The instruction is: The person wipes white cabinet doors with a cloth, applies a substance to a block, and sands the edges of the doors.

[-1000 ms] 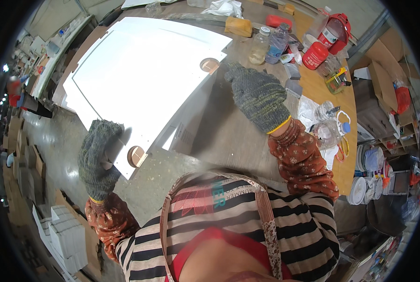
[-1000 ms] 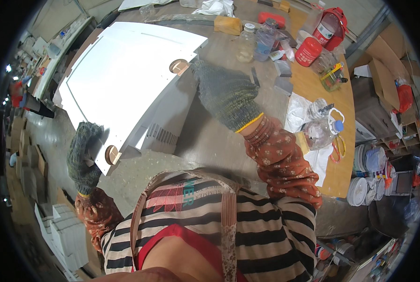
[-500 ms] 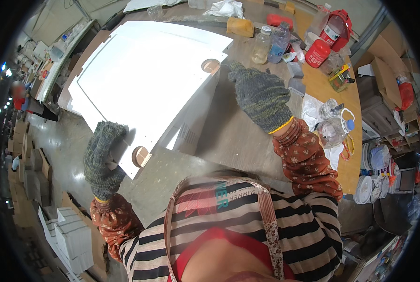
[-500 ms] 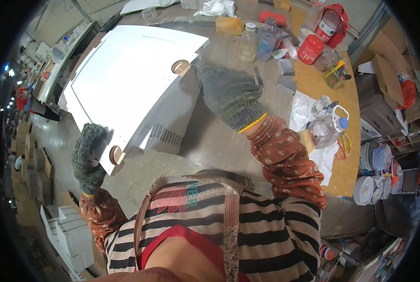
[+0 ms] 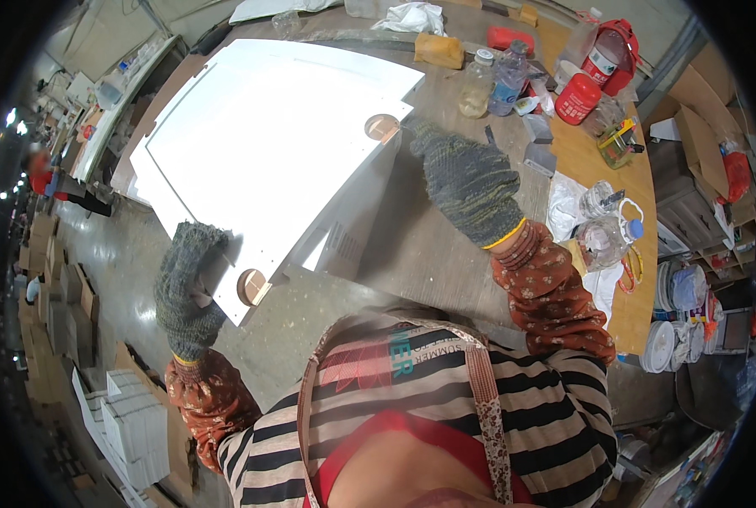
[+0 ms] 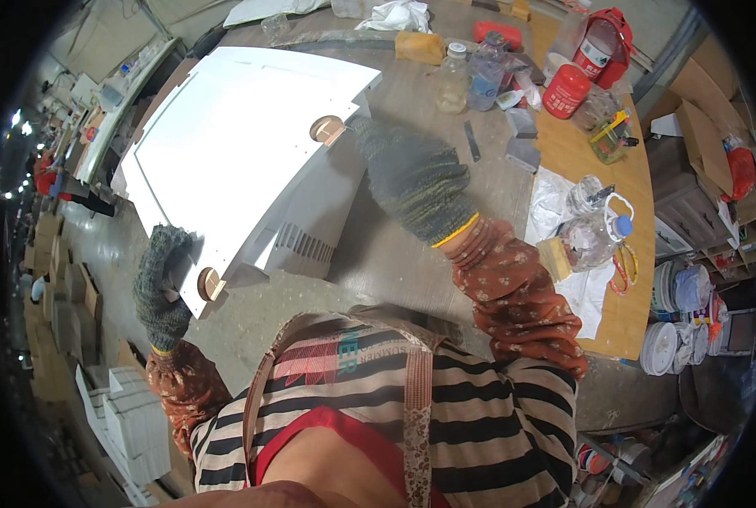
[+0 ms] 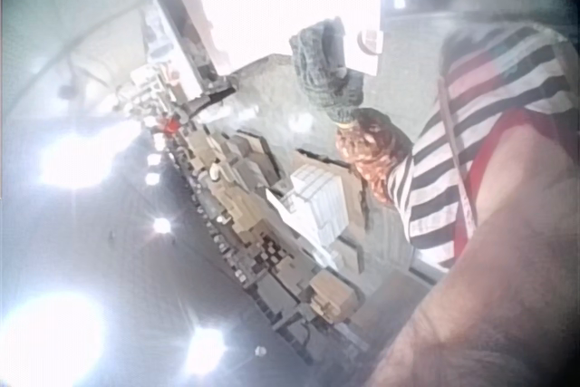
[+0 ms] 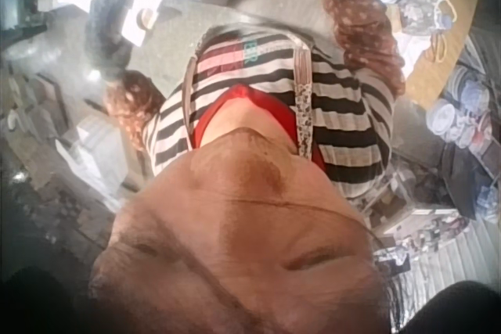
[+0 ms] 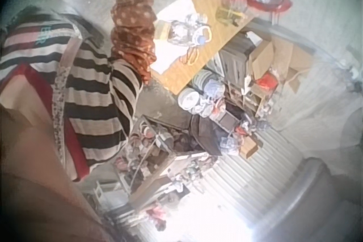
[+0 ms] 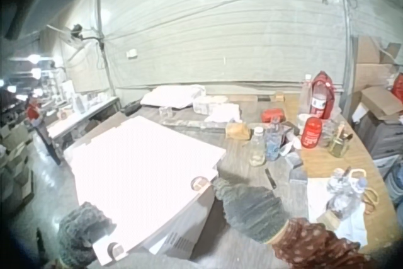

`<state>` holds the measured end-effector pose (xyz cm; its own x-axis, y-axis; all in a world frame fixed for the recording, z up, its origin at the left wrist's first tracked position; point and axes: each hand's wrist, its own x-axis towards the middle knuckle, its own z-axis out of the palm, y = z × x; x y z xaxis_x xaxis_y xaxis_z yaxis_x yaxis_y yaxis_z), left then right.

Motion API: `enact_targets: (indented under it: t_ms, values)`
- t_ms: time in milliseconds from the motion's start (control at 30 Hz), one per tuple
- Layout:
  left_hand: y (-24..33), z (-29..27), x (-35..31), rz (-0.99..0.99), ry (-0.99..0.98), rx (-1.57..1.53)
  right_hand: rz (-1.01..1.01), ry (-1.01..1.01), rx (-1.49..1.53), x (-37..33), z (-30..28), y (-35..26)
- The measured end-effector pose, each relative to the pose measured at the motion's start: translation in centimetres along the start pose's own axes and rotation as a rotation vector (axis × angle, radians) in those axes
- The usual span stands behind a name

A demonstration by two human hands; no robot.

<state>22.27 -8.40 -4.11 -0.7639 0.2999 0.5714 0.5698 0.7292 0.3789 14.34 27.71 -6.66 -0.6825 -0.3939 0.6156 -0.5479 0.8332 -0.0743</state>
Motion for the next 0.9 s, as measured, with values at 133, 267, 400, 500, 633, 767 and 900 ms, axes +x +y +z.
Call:
enact_targets:
  t_ms: [133, 267, 400, 500, 633, 767, 900]
  values:
    - [0.5, -0.1, 0.2, 0.048, 0.01, 0.044, 0.045, -0.193, -0.038, -0.6, -0.5, -1.0]
    - [0.8, 0.3, 0.1, -0.023, 0.023, -0.056, 0.03, -0.027, 0.048, -1.0, 1.0, 0.1]
    - [0.4, 0.0, 0.0, 0.007, 0.011, -0.012, -0.055, 0.059, -0.049, -1.2, 1.2, -0.3]
    - [0.0, 0.3, -0.5, -0.048, 0.02, -0.049, 0.108, -0.101, 0.11, -0.8, 0.2, -0.7]
    - [-0.2, -0.1, -0.6, 0.007, 0.016, 0.051, 0.124, 0.245, 0.24, -0.3, 1.2, 0.0]
    - [0.3, 0.1, -0.4, -0.016, 0.015, -0.022, 0.476, 0.206, 0.728, 0.4, 1.0, -0.6]
    - [0.5, 0.0, -0.7, -0.104, 0.014, -0.196, 0.693, -0.029, 1.075, 2.4, -0.3, -1.7]
